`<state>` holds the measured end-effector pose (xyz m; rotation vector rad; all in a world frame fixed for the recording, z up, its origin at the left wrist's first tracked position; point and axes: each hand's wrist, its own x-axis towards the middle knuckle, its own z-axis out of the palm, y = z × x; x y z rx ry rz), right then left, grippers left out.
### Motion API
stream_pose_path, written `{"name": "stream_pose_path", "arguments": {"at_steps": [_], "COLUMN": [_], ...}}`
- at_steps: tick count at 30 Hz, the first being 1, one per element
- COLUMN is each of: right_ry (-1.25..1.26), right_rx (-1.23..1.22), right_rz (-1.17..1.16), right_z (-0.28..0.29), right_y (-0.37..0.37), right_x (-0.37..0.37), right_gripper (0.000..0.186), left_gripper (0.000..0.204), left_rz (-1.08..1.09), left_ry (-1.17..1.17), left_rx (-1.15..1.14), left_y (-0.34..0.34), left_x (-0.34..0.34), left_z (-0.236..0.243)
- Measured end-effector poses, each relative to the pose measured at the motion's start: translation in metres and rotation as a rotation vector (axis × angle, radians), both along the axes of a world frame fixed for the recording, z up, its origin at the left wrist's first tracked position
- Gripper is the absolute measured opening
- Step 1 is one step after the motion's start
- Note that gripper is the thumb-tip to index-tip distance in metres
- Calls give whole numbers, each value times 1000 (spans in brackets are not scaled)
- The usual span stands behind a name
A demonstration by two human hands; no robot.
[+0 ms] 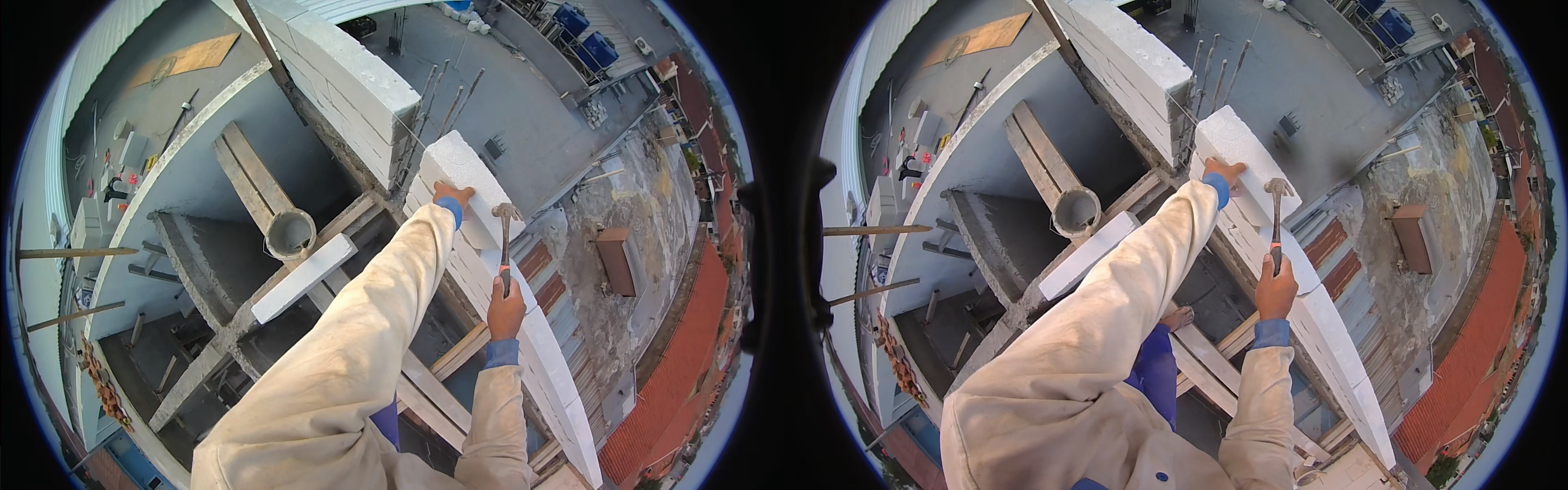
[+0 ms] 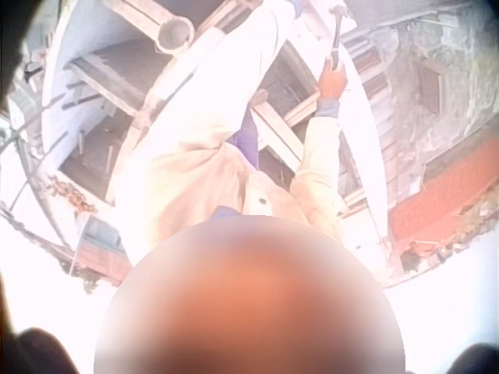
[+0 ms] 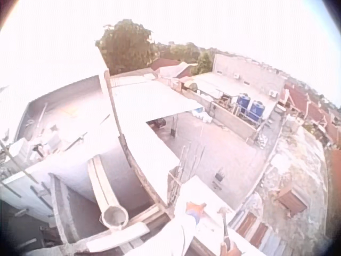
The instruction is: The person applies mortar to a white block using a trowel, places it onto a wall under construction, and taps it into position with a hammer. The person repeats this process for additional blocks along the wall.
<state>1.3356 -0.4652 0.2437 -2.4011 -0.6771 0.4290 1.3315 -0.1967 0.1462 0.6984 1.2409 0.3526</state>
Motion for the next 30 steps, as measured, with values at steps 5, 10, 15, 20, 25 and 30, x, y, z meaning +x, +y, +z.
{"name": "stream_pose_path", "arguments": {"at_steps": [5,10,15,20,25,30], "right_ry": [167,322,616,613,553,313], "right_rx": [77,64,53,26,-38,26], "right_rz": [-64,100,19,51,25,140], "right_z": [-9,-21,1,17,30,34], "right_y": [-70,-120,-96,-50,9,91], "right_x": [-26,-69,-90,-99,-92,-71], "right_gripper": [33,25,26,26,27,24], "left_gripper": [125,109,121,118,107,95], "left_rz": [-192,-663,-751,-617,-942,-871], "left_ry": [104,516,726,578,484,672], "left_rx": [222,194,-140,-467,-332,-345], "left_y": [-62,-169,-275,-298,-263,-219], "left_x": [-78,-285,-468,-520,-525,-511], "left_z": [-26,-87,-102,-123,-146,-116]}}
